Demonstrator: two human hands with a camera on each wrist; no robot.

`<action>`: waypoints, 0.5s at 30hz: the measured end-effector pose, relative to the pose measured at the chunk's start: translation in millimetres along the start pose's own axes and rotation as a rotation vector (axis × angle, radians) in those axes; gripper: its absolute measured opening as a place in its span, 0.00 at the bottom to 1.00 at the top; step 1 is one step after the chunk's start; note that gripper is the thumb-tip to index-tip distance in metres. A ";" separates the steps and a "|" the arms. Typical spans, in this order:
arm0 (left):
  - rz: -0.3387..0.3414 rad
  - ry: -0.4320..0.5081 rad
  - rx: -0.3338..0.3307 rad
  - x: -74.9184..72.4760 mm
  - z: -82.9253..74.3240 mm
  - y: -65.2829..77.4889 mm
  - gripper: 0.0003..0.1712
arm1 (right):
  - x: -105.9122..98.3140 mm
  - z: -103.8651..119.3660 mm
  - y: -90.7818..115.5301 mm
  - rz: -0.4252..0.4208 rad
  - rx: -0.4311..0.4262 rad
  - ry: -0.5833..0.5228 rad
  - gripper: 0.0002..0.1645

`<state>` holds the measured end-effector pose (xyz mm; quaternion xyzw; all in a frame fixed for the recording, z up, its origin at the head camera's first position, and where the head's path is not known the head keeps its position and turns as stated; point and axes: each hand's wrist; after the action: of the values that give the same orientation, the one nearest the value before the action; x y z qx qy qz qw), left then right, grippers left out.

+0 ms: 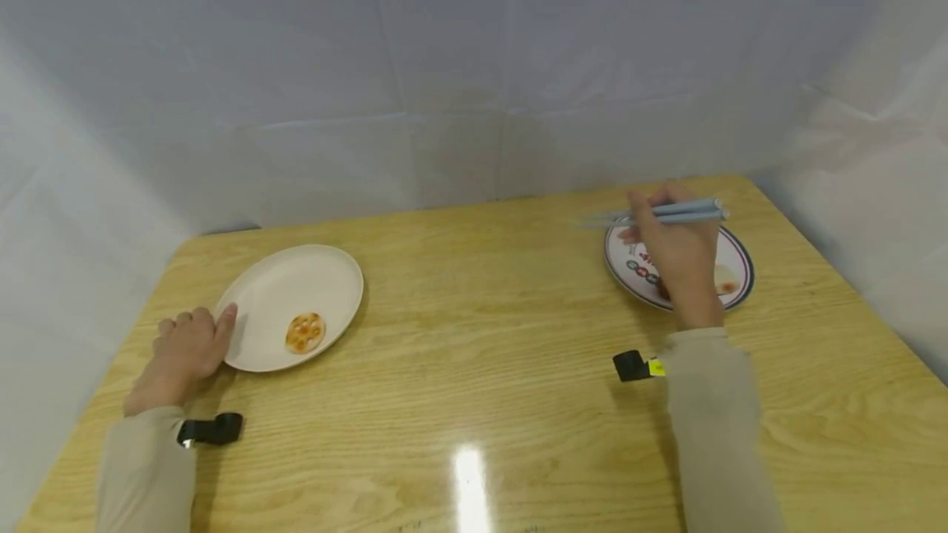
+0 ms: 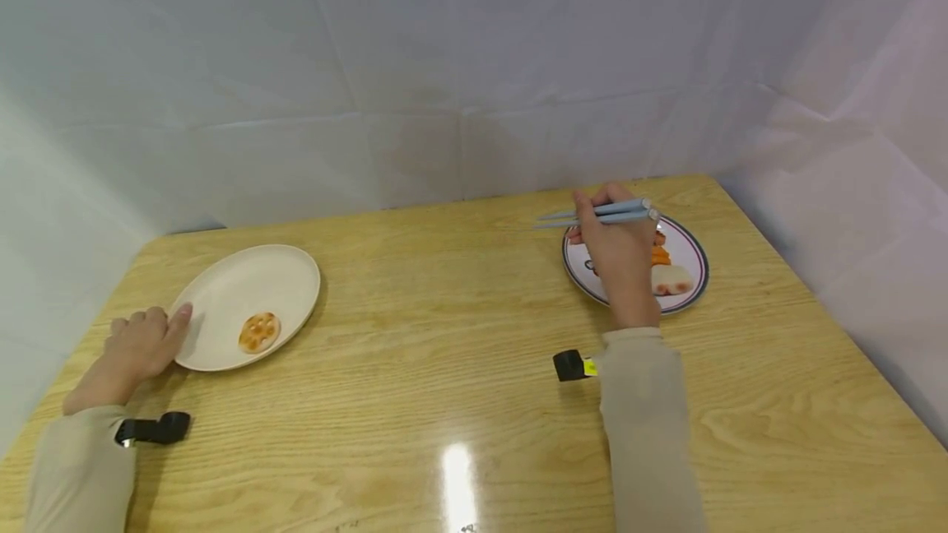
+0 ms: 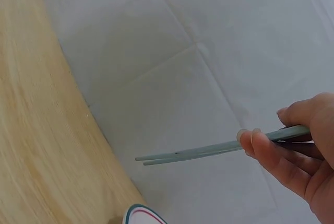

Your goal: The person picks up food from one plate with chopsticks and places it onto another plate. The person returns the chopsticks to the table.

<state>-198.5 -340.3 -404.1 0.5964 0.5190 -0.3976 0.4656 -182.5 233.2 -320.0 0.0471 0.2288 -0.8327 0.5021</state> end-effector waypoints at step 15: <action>0.005 -0.015 -0.006 -0.1 -1.3 0.8 0.47 | -21.4 -24.7 -8.8 -0.059 0.162 0.003 0.21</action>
<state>-197.8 -339.0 -403.5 0.5933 0.5152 -0.3995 0.4721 -183.3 264.6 -332.5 0.0821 0.1630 -0.8629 0.4712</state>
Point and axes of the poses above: each hand's wrist, its own y-axis away from the middle knuckle, its own x-axis out of the palm, z = x × y, and after that the axes turned 1 degree about -z, right-handed
